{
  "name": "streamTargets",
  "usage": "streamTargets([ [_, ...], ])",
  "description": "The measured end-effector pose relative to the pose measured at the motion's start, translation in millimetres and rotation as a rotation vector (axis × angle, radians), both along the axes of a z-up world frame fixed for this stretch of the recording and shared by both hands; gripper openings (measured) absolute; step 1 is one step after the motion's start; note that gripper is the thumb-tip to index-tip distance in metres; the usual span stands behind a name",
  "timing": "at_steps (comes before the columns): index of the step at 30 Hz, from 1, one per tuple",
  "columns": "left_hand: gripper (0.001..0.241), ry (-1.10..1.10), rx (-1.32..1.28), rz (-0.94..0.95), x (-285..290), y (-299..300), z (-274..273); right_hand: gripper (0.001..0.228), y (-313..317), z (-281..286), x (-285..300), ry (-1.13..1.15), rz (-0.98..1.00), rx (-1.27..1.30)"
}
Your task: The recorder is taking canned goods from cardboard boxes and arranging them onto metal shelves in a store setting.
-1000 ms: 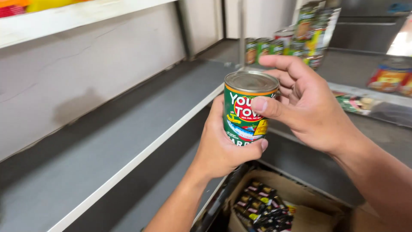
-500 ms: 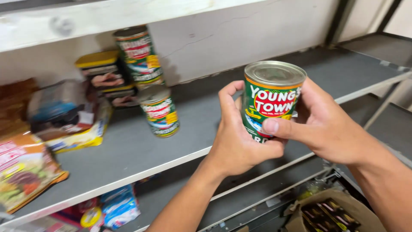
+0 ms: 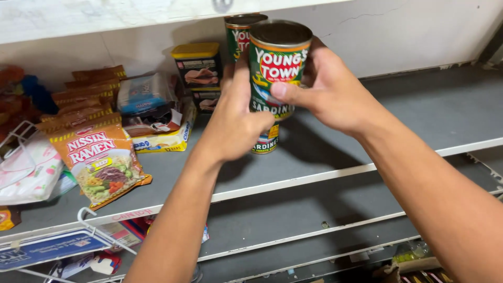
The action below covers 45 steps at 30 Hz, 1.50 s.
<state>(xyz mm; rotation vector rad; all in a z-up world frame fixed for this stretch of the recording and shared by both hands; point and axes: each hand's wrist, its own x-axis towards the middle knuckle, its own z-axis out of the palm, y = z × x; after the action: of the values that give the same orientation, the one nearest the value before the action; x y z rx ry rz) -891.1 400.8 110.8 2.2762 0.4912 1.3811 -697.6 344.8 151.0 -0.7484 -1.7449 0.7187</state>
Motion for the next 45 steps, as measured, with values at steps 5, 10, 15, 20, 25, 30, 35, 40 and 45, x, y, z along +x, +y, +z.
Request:
streamTargets([
  [5,0.089,-0.024,0.094,0.071,-8.0,34.8,2.2,0.061,32.8,10.4,-12.0,-0.092,0.006,0.108],
  [10,0.087,-0.007,0.118,0.123,-7.4,41.8,-1.4,0.063,51.8,0.3,-7.6,-0.168,-0.086,0.143],
  [15,0.098,0.075,0.057,0.225,-16.8,13.2,3.9,0.068,50.9,-7.1,-8.5,-0.082,-0.074,0.084],
  [20,0.05,-0.006,0.006,0.216,-19.1,10.0,-5.9,0.073,38.4,-12.0,-8.0,-0.223,-0.207,0.051],
  [25,0.043,-0.089,0.025,0.274,-15.8,10.6,-10.8,0.066,41.3,-19.2,-3.4,-0.28,-0.207,0.02],
  [30,0.044,-0.038,0.087,0.292,-17.5,11.3,-11.2,0.056,41.9,-15.7,-5.2,-0.328,-0.189,0.057],
  [35,0.044,-0.132,-0.031,0.191,-14.9,9.6,-16.2,0.054,38.5,-23.1,-6.6,-0.306,-0.234,0.011],
  [40,0.046,-0.176,-0.078,0.166,-12.0,12.9,-18.4,0.053,39.4,-34.8,-6.1,-0.207,-0.188,0.011],
  [45,0.047,-0.171,-0.134,0.209,-12.2,14.1,-19.1,0.051,39.1,-38.1,-8.8,-0.142,-0.198,0.016],
])
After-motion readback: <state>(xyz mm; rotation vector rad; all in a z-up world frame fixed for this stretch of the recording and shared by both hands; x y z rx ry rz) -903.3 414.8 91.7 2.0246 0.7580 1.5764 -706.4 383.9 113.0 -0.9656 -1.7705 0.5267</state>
